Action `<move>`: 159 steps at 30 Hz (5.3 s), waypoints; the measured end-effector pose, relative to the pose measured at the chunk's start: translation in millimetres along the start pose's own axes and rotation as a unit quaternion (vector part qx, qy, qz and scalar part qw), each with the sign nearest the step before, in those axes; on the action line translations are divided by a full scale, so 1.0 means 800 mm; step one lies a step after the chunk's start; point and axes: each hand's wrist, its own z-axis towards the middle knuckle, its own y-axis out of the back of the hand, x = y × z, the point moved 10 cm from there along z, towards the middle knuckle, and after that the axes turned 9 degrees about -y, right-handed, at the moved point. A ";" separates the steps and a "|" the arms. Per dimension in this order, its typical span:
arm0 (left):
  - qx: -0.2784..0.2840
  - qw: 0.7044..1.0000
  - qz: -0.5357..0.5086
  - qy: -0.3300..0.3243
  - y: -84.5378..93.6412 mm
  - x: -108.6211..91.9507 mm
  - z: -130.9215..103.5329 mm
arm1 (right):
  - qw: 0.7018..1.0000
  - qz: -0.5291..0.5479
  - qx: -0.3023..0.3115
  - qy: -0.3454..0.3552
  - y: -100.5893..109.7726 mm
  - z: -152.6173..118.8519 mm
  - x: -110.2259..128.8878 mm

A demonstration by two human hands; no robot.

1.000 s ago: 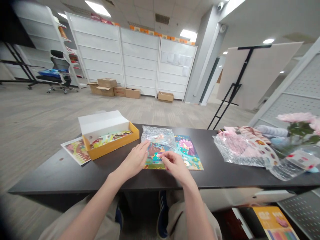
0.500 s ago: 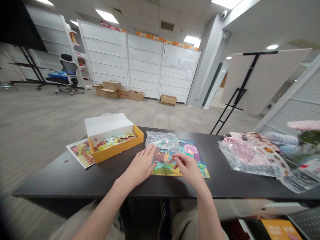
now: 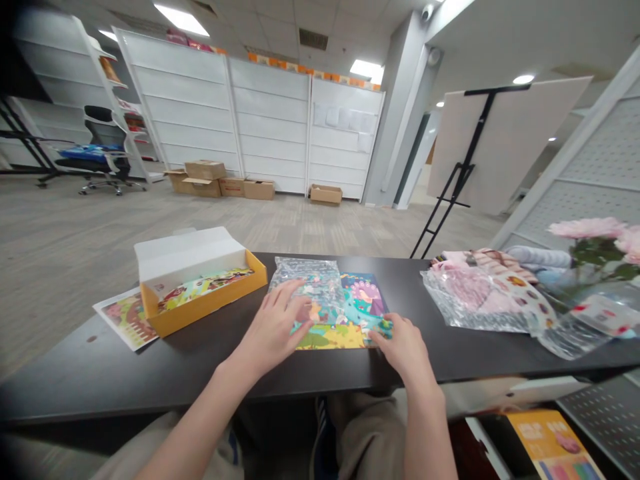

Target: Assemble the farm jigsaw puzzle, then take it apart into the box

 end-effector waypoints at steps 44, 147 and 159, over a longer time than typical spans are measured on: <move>0.110 0.988 -0.012 -0.109 -0.125 -0.121 0.045 | 0.992 0.110 -0.055 -0.021 0.016 -0.011 -0.035; 0.072 0.996 -0.050 -0.011 -0.121 -0.101 0.042 | 0.965 0.232 -0.119 0.032 0.038 -0.022 0.008; -0.050 0.866 -0.476 0.148 -0.104 -0.054 0.045 | 0.919 0.333 -0.126 0.171 0.048 -0.039 0.049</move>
